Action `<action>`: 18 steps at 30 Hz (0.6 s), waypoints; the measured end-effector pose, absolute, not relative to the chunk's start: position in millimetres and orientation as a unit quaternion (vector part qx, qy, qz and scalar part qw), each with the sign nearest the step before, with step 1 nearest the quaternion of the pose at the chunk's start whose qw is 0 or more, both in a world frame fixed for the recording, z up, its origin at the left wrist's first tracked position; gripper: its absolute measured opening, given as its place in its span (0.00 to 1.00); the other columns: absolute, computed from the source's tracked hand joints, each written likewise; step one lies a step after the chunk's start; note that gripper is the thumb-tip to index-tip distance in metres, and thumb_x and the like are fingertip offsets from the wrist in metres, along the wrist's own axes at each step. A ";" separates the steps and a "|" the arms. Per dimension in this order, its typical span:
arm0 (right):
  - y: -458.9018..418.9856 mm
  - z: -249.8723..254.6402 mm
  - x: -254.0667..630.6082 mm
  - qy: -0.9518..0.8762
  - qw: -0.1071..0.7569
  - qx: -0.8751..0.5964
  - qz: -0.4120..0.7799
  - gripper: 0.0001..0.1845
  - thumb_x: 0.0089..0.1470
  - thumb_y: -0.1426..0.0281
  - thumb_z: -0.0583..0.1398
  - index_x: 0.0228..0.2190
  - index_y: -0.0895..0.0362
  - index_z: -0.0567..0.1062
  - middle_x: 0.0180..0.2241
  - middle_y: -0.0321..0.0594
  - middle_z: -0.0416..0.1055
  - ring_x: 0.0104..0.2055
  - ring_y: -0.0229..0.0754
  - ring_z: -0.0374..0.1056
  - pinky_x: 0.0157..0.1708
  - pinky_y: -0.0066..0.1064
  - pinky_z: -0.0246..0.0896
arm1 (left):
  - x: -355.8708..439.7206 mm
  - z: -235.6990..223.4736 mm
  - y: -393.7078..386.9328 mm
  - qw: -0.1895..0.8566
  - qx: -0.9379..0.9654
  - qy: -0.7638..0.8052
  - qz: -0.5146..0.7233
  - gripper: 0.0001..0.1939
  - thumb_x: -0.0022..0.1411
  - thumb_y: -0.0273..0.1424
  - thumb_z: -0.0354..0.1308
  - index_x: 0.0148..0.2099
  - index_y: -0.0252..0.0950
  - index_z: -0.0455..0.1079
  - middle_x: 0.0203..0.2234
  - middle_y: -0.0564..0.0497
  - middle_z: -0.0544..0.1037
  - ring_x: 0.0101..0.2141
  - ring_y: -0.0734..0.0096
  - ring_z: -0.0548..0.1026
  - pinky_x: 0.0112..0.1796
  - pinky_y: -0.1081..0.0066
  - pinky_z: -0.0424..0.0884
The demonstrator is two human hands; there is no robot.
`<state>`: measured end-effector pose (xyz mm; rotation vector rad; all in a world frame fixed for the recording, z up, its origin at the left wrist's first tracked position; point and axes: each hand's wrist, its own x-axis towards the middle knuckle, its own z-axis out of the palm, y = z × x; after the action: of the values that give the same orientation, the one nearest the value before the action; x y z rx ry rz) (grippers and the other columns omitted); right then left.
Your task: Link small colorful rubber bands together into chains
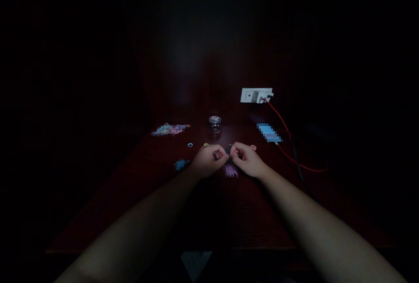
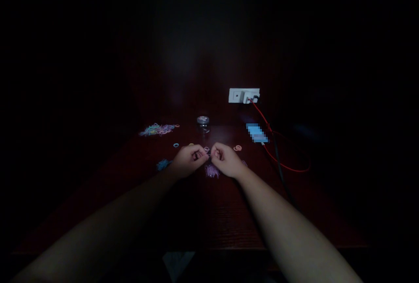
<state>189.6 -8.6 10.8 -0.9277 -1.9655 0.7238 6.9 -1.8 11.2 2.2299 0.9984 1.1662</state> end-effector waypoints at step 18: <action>-7.3 16.8 197.6 -0.811 0.376 -0.390 0.221 0.05 0.50 0.71 0.57 0.26 0.59 0.70 0.22 0.34 0.62 0.24 0.34 0.56 0.26 0.28 0.52 | 0.6 8.9 4.5 0.185 0.799 0.379 0.429 0.10 0.60 0.32 0.53 0.31 0.33 0.72 0.23 0.52 0.75 0.25 0.75 0.70 0.26 0.76 0.64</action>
<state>197.6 -7.3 16.8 -0.9988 -2.0738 0.5648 0.6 4.5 8.9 2.2511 1.0690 1.2100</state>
